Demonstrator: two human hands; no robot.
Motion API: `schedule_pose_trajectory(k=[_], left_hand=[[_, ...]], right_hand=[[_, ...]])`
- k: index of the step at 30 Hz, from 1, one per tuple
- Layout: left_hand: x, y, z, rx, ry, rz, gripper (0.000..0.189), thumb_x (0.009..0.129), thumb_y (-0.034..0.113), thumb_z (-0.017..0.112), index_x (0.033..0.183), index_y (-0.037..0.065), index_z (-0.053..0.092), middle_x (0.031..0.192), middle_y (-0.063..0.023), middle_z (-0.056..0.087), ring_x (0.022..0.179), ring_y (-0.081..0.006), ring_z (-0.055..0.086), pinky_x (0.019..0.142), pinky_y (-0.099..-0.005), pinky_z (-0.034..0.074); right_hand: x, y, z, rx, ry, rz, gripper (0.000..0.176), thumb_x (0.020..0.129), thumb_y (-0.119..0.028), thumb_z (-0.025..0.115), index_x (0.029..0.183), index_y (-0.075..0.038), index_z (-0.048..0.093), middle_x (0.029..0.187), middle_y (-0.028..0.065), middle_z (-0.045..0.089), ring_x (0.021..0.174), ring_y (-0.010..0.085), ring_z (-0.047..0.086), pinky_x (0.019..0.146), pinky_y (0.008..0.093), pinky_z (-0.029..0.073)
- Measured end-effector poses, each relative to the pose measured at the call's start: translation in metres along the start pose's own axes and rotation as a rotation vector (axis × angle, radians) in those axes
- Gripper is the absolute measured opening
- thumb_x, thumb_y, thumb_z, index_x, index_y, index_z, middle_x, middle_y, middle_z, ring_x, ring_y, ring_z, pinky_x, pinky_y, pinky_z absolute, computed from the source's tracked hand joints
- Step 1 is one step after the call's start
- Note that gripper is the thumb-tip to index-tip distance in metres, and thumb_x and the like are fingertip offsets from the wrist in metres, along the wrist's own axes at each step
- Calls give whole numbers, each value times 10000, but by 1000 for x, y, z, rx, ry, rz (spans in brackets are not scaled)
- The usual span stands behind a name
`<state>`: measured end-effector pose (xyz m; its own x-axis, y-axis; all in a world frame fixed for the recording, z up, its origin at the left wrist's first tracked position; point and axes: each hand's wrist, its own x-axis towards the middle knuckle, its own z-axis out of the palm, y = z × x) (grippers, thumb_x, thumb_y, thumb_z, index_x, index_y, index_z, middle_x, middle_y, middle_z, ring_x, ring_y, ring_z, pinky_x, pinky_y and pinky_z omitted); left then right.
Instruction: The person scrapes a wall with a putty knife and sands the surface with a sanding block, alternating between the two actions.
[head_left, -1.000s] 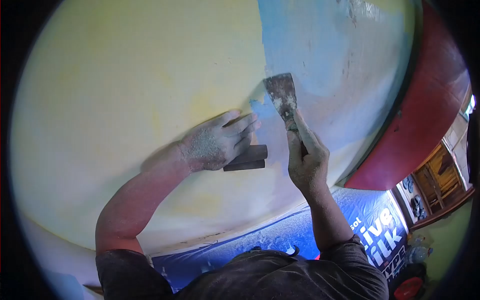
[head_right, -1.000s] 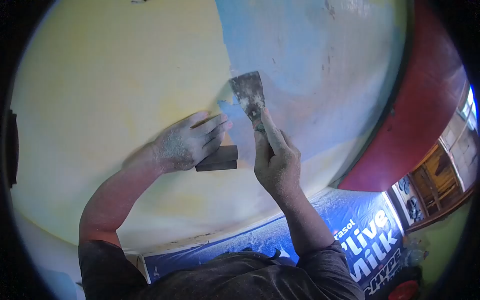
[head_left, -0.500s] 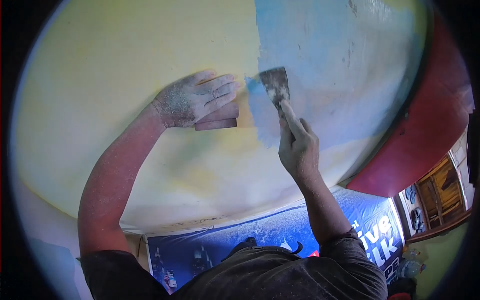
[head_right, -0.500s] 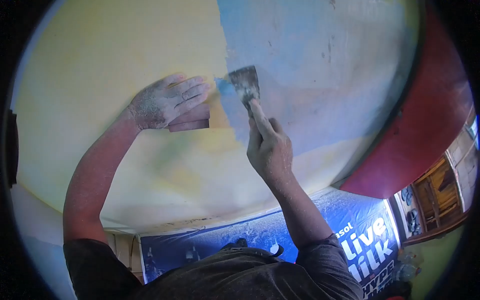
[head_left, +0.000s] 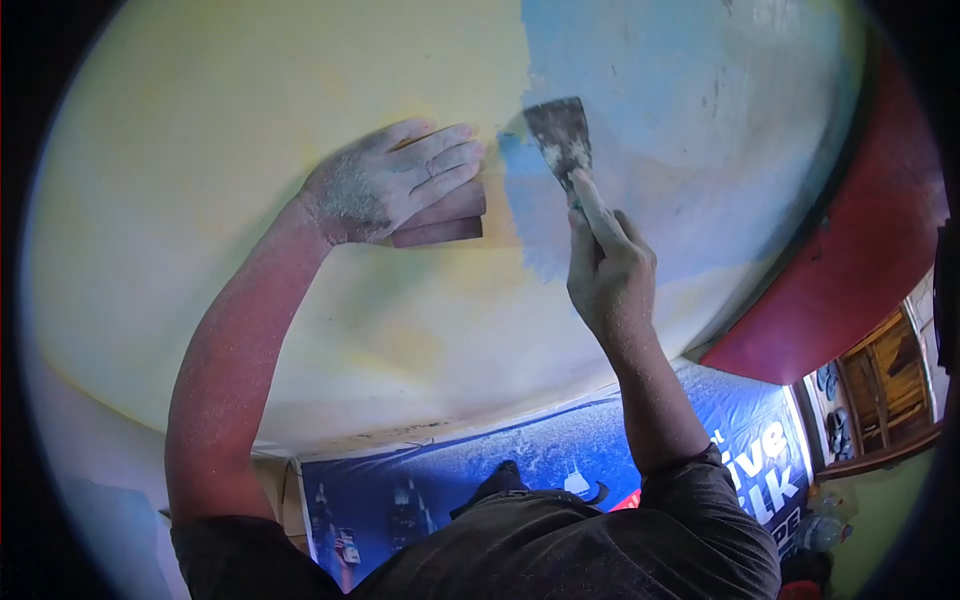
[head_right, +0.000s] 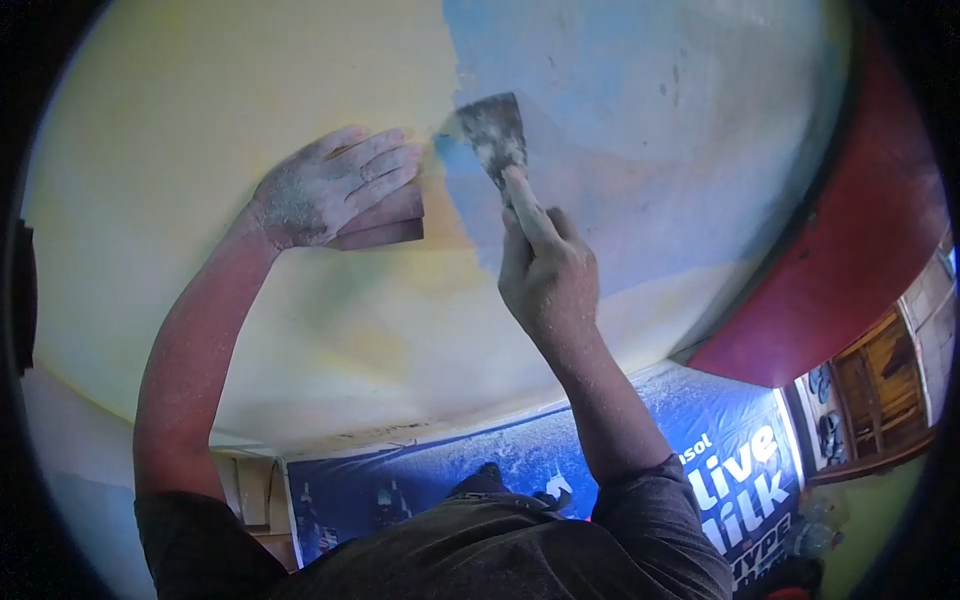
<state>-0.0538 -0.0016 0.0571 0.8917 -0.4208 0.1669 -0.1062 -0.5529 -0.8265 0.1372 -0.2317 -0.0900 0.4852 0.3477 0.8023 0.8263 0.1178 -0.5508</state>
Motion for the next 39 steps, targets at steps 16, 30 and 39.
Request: schedule_pose_trajectory(k=[16, 30, 39], left_hand=[[-5, -2, 5, 45, -14, -8, 540, 1092, 251, 598, 1614, 117, 629, 1767, -30, 546, 1669, -206, 455, 1325, -453, 429], [-8, 0, 5, -3, 9, -25, 528, 1102, 236, 605, 1618, 128, 627, 1758, -12, 563, 1667, -201, 467, 1334, -456, 424], [-8, 0, 3, 64, -41, -18, 556, 1086, 263, 605, 1626, 132, 622, 1780, -4, 539, 1679, -185, 445, 1347, -446, 406]], right_hand=[[-11, 8, 1, -24, 37, -30, 472, 1075, -56, 735, 1538, -146, 749, 886, 187, 763, 777, 353, 752, 704, 474, 605], [-22, 12, -1, -14, -2, 24, 404, 1094, -90, 744, 1488, -167, 791, 931, 193, 795, 795, 342, 790, 739, 463, 628], [-23, 18, 4, 29, 29, -10, 404, 1089, -58, 740, 1483, -133, 791, 896, 175, 781, 802, 328, 789, 754, 424, 616]])
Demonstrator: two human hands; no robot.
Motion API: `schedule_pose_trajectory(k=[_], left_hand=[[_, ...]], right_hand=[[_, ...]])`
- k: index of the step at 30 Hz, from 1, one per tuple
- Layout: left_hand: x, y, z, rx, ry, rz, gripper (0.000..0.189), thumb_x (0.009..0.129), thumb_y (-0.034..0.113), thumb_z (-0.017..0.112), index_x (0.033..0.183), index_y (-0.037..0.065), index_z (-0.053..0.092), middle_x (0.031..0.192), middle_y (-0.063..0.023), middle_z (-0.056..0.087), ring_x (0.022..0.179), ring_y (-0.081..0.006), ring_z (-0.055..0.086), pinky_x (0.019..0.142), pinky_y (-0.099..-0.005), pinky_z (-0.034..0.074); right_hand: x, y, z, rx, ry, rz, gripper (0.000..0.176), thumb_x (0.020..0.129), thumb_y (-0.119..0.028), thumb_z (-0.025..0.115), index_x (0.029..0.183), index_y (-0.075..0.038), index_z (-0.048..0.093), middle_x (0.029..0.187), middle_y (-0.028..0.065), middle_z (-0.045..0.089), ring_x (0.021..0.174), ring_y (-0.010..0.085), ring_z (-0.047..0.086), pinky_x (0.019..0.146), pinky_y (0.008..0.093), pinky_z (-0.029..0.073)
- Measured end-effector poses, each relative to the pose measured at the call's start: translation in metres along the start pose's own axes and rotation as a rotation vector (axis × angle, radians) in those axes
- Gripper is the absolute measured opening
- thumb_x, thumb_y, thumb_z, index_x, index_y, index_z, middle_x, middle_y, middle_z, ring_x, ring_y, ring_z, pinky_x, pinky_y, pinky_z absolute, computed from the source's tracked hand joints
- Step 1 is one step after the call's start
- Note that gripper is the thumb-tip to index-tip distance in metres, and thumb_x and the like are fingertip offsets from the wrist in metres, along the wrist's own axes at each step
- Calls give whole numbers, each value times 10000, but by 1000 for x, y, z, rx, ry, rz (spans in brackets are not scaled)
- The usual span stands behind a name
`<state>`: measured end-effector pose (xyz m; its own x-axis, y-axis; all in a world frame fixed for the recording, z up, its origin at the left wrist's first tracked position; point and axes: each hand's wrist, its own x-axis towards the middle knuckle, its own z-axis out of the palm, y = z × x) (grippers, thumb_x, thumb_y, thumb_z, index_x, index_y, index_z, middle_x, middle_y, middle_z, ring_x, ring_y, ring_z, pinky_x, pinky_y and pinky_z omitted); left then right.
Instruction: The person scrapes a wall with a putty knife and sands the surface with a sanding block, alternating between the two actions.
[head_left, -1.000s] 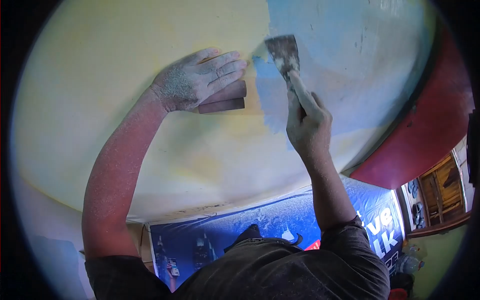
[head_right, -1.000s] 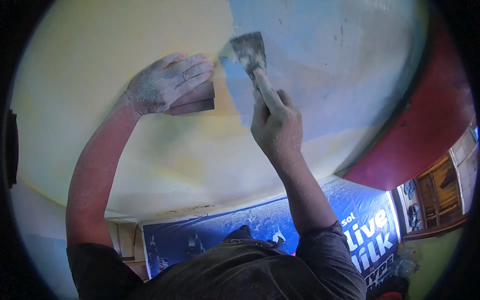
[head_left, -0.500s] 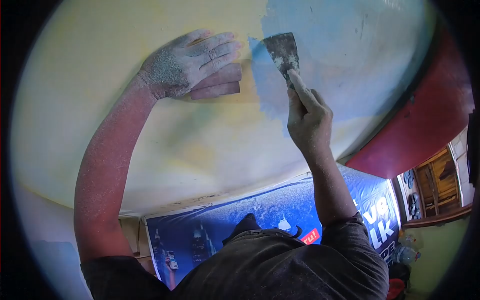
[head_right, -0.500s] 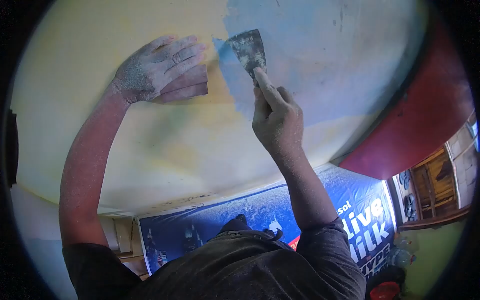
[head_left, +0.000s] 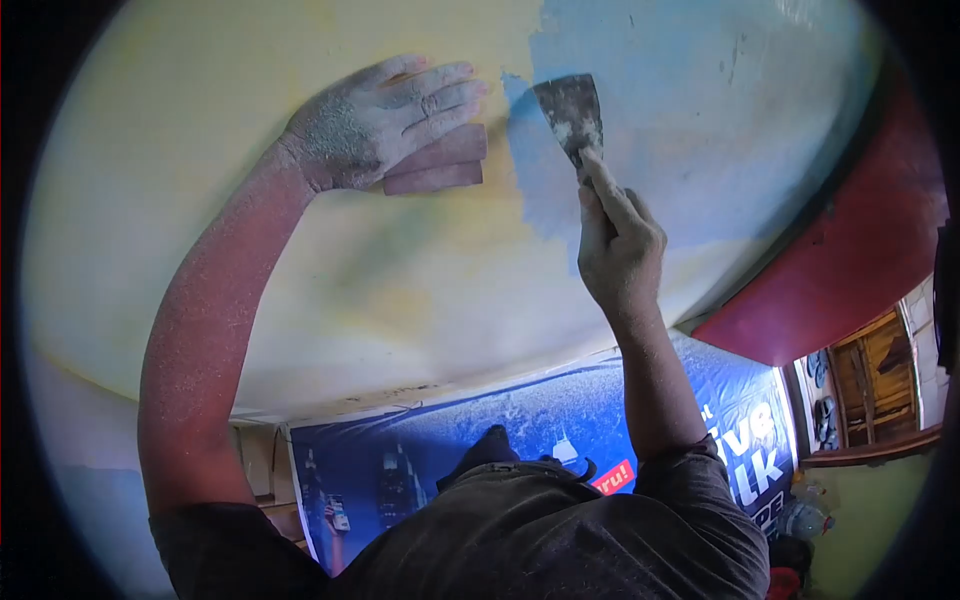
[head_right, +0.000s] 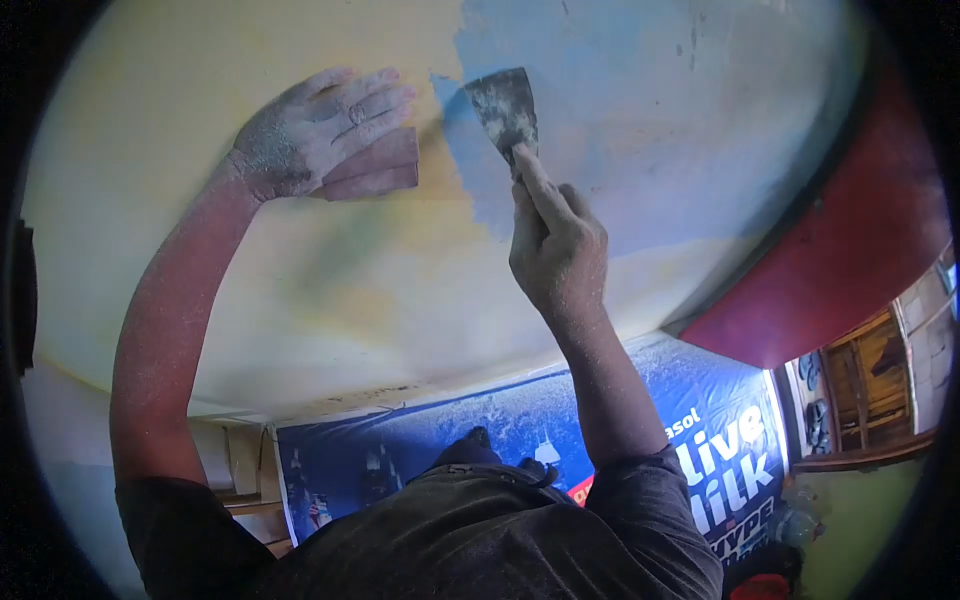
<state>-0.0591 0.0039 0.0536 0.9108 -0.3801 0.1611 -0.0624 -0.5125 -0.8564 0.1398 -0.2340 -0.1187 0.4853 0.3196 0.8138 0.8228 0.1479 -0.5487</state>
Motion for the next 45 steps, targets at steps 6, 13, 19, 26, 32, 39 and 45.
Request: schedule_pose_trajectory(k=[6, 13, 19, 26, 32, 39, 45], left_hand=[[0, 0, 5, -25, 67, 5, 550, 1078, 249, 605, 1613, 127, 637, 1764, -14, 557, 1677, -194, 448, 1336, -449, 417], [0, 3, 0, -37, 23, -2, 546, 1085, 255, 589, 1611, 119, 638, 1750, -21, 572, 1663, -205, 471, 1334, -453, 423], [2, -1, 0, -48, 42, -16, 543, 1095, 256, 589, 1620, 121, 631, 1748, -24, 573, 1660, -205, 474, 1334, -453, 428], [0, 0, 2, -56, 78, -7, 550, 1089, 252, 611, 1623, 119, 626, 1735, -28, 580, 1661, -204, 472, 1327, -456, 440], [-1, 1, 0, -70, 96, -22, 531, 1087, 251, 617, 1600, 118, 647, 1707, -27, 609, 1650, -214, 487, 1321, -454, 446], [3, 0, -1, -55, 92, 0, 545, 1077, 254, 617, 1602, 110, 644, 1711, -24, 606, 1645, -216, 492, 1318, -457, 442], [0, 0, 2, -27, 82, 1, 567, 1077, 264, 605, 1622, 108, 625, 1709, -29, 605, 1647, -212, 486, 1311, -452, 444]], right_hand=[[25, -22, -3, 34, -24, 31, 419, 1074, -31, 740, 1479, -126, 791, 859, 188, 750, 744, 323, 743, 705, 436, 594], [8, -16, -9, -36, -76, 102, 379, 1077, -48, 749, 1443, -119, 813, 903, 216, 775, 792, 328, 780, 729, 423, 613], [0, -9, 1, 58, 6, 54, 390, 1087, -64, 742, 1462, -146, 807, 949, 194, 805, 804, 325, 784, 779, 429, 620], [25, -30, 0, 25, -4, 29, 436, 1060, -6, 728, 1473, -127, 797, 929, 210, 783, 779, 321, 765, 758, 440, 606], [17, -26, -9, -44, -58, 94, 413, 1069, -21, 721, 1468, -101, 793, 883, 205, 765, 772, 316, 754, 749, 434, 599], [14, -26, -9, -17, -58, 61, 400, 1079, -35, 725, 1466, -102, 796, 926, 208, 794, 812, 314, 773, 773, 430, 611], [15, -28, -7, 31, -51, 123, 397, 1090, -61, 734, 1476, -131, 795, 934, 190, 805, 831, 305, 781, 791, 427, 619]])
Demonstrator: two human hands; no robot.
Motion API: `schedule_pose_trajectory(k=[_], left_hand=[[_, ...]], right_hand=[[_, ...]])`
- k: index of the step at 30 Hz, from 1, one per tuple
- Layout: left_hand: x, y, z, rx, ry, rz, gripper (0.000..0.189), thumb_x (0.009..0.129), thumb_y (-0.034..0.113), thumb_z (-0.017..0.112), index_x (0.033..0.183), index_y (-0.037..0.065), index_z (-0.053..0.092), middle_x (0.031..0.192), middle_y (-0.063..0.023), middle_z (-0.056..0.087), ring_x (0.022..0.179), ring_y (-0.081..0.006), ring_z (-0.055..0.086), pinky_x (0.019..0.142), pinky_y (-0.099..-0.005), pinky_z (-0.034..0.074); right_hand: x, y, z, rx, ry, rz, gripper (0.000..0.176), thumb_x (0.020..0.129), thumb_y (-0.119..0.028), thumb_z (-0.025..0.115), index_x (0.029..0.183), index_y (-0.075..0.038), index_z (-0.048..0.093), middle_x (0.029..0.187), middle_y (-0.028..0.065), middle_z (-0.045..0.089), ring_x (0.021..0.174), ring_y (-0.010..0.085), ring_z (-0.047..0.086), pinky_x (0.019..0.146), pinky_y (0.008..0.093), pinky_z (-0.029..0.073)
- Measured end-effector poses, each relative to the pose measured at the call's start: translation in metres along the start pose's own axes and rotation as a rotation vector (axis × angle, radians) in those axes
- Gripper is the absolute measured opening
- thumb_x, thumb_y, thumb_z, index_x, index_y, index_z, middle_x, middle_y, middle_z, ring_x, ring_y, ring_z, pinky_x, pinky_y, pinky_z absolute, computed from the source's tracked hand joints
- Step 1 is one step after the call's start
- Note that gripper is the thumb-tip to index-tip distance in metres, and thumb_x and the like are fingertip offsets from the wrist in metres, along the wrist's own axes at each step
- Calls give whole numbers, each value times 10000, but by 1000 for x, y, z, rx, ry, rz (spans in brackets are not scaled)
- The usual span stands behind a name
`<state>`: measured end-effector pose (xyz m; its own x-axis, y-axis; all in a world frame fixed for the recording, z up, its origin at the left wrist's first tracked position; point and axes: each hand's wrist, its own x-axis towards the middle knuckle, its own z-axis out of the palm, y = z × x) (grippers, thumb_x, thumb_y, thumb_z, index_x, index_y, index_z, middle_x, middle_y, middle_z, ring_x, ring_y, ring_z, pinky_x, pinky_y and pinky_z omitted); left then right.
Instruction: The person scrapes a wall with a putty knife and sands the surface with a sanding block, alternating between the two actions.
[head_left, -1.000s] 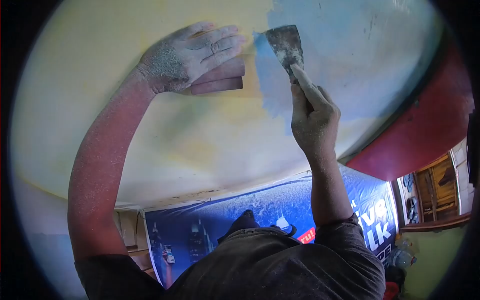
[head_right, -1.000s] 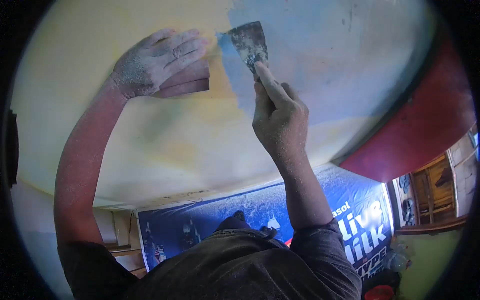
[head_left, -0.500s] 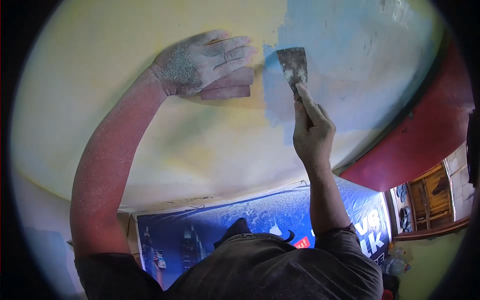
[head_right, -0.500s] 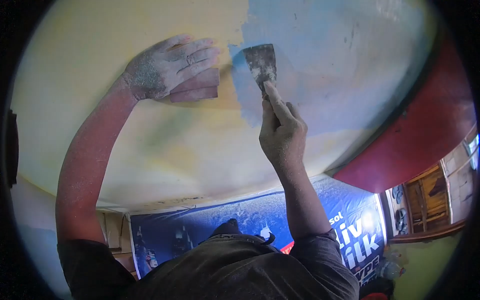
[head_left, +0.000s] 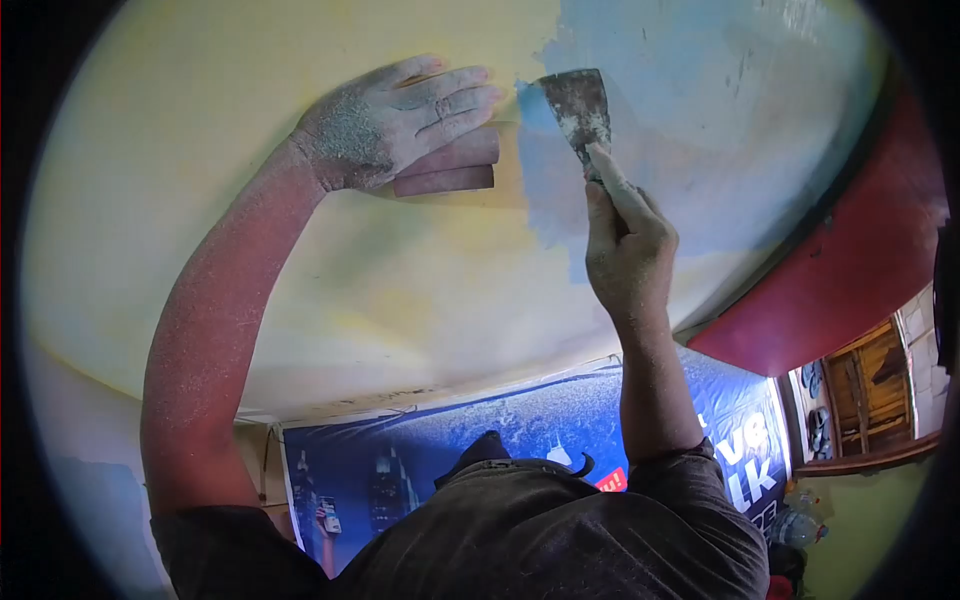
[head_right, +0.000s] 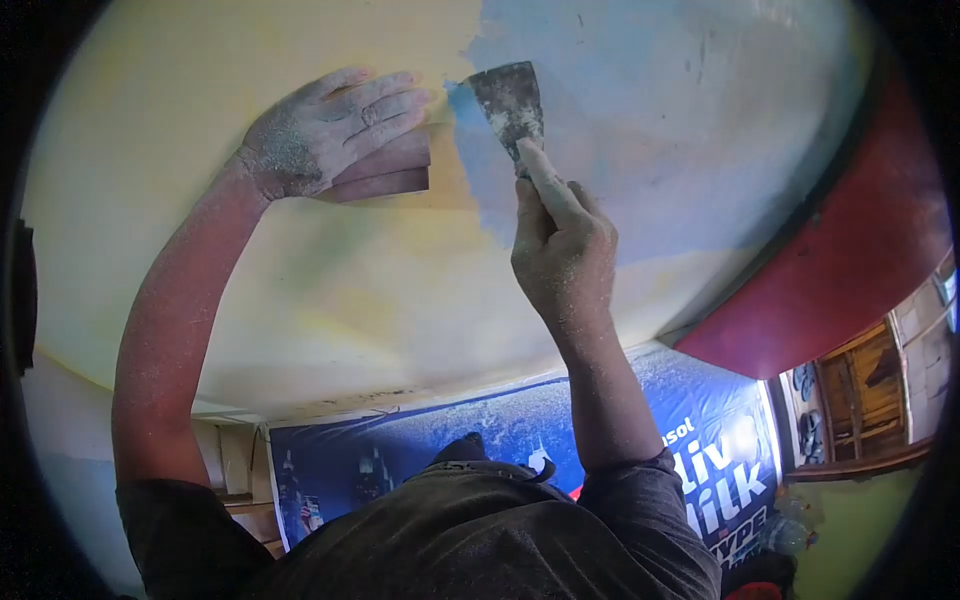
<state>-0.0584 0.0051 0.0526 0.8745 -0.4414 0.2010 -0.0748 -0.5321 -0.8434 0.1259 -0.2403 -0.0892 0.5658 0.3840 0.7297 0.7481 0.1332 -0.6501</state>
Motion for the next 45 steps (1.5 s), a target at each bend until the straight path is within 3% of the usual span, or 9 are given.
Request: schedule_pose_trajectory(k=[16, 19, 23, 45], left_hand=[[3, 4, -6, 7, -46, 8, 557, 1067, 248, 624, 1608, 118, 642, 1741, -25, 581, 1658, -207, 475, 1336, -452, 412], [3, -1, -5, -12, -48, 1, 557, 1069, 253, 625, 1608, 115, 641, 1747, -22, 576, 1660, -207, 472, 1341, -456, 403], [2, -4, -6, -38, -46, -34, 556, 1068, 259, 630, 1605, 115, 644, 1748, -15, 573, 1661, -207, 469, 1338, -456, 408], [2, 1, -6, 2, -19, -4, 524, 1090, 246, 602, 1590, 95, 646, 1733, -28, 585, 1655, -214, 484, 1298, -460, 470]], right_hand=[[19, 1, 10, 8, 82, -183, 433, 1078, -44, 724, 1504, -108, 765, 962, 162, 825, 826, 312, 780, 767, 437, 624], [9, -5, 5, -26, 24, -82, 420, 1069, -33, 728, 1481, -98, 778, 952, 175, 817, 833, 327, 777, 766, 443, 622], [-9, 17, 10, -19, 44, -125, 409, 1067, -21, 721, 1467, -82, 781, 955, 197, 807, 837, 345, 775, 762, 451, 615], [-9, 7, 5, -36, 41, -54, 407, 1092, -57, 721, 1491, -106, 776, 914, 204, 774, 781, 359, 761, 753, 460, 612]])
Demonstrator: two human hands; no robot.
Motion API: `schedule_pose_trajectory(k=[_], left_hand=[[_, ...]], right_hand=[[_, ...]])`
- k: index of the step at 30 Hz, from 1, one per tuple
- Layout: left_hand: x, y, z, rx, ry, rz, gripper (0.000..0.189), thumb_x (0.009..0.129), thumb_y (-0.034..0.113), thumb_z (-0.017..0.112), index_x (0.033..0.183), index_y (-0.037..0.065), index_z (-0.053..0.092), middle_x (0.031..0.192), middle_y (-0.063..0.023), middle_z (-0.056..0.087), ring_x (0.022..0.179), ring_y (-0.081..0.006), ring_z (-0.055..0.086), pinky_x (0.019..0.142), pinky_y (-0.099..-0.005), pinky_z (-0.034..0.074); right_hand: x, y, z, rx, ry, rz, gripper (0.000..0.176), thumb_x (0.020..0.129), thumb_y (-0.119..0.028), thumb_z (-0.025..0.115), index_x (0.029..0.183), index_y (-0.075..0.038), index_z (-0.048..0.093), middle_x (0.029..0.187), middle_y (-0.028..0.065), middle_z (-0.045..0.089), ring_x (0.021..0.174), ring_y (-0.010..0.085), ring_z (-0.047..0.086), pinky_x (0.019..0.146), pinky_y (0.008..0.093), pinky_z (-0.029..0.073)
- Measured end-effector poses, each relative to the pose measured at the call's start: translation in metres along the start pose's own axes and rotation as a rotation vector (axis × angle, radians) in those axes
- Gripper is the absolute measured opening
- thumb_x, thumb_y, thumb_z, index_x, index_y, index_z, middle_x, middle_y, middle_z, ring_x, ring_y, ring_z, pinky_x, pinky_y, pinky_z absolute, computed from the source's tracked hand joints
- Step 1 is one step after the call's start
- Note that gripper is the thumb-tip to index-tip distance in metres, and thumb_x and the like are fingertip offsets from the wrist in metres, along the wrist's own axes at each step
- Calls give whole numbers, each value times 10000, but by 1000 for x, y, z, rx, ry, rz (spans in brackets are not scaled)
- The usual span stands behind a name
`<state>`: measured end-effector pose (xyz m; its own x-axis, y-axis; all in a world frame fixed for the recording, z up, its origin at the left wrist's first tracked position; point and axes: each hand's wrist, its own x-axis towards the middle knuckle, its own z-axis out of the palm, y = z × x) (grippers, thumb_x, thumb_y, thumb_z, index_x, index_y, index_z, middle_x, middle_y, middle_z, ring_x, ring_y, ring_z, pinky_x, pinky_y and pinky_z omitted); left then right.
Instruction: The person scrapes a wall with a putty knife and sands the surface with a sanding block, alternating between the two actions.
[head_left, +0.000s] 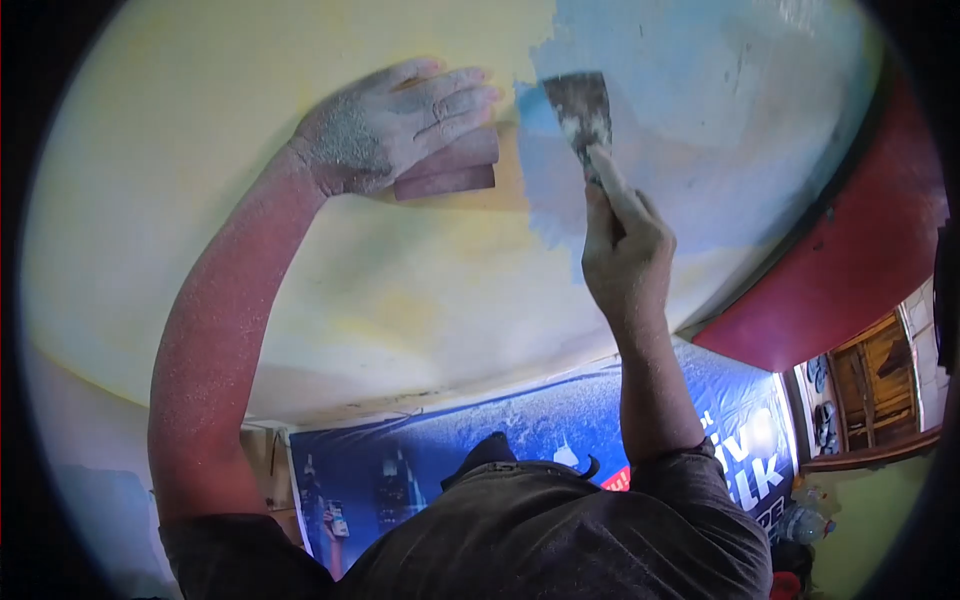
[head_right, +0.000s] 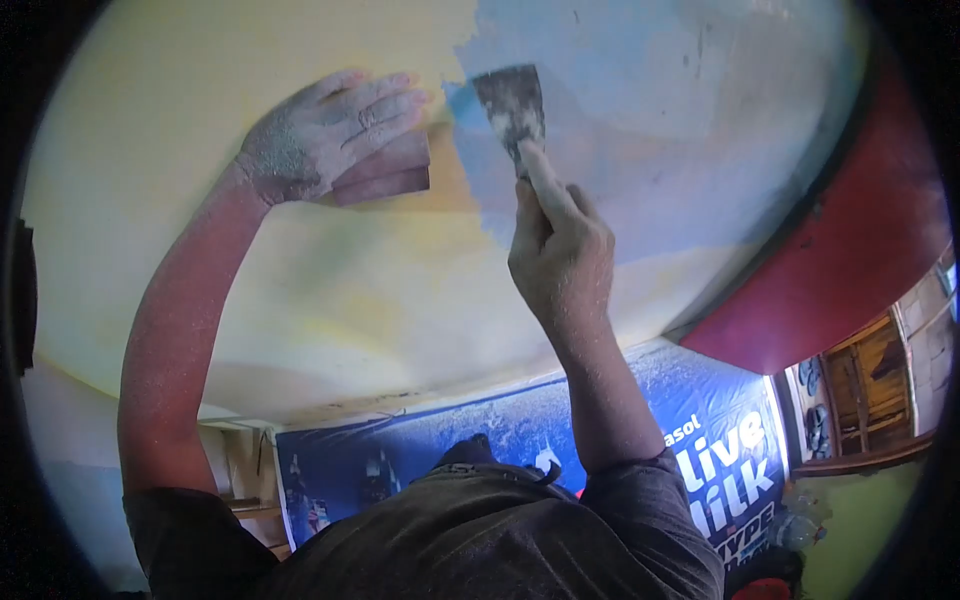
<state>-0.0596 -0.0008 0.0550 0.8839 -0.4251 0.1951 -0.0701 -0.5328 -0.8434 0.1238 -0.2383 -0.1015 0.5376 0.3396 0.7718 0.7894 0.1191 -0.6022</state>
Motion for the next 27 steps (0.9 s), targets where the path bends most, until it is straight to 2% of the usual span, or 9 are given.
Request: schedule_pose_trajectory(k=[9, 12, 15, 21, 24, 27], left_hand=[[0, 1, 3, -27, 10, -26, 546, 1078, 234, 621, 1609, 108, 639, 1726, -25, 589, 1653, -213, 485, 1326, -456, 443], [-2, 0, 4, -8, 16, -7, 543, 1081, 228, 616, 1608, 102, 641, 1716, -33, 596, 1649, -207, 487, 1313, -453, 463], [-1, -1, 4, -44, 22, -10, 532, 1081, 227, 614, 1596, 97, 649, 1721, -34, 593, 1651, -194, 483, 1319, -453, 453], [-3, 1, 4, -7, 42, -7, 524, 1067, 244, 634, 1569, 99, 671, 1714, -32, 596, 1650, -203, 482, 1308, -460, 464], [-3, 1, 5, -42, 38, -20, 523, 1067, 243, 633, 1568, 96, 671, 1707, -35, 598, 1648, -214, 485, 1305, -466, 473], [-4, 1, 6, -69, 44, -36, 516, 1070, 226, 625, 1565, 89, 670, 1698, -34, 606, 1640, -223, 499, 1307, -471, 473]], right_hand=[[-2, -4, 6, 7, -21, -2, 411, 1097, -60, 719, 1502, -109, 771, 937, 213, 791, 797, 330, 776, 743, 452, 615], [3, -8, 10, 55, 52, -63, 410, 1093, -53, 721, 1494, -113, 778, 923, 219, 789, 781, 328, 784, 728, 452, 619], [-8, -2, 5, -36, -29, -16, 419, 1093, -53, 717, 1505, -111, 768, 937, 202, 801, 834, 337, 797, 763, 453, 627], [7, -14, 13, 57, 31, -39, 415, 1087, -49, 720, 1496, -98, 772, 961, 188, 817, 860, 347, 798, 782, 455, 629], [1, -9, 12, 6, 11, -88, 412, 1084, -42, 723, 1490, -94, 773, 979, 185, 822, 883, 327, 807, 793, 447, 631], [-15, -4, 10, 16, -34, 30, 422, 1084, -33, 720, 1497, -101, 767, 1013, 175, 833, 935, 313, 817, 827, 442, 637]])
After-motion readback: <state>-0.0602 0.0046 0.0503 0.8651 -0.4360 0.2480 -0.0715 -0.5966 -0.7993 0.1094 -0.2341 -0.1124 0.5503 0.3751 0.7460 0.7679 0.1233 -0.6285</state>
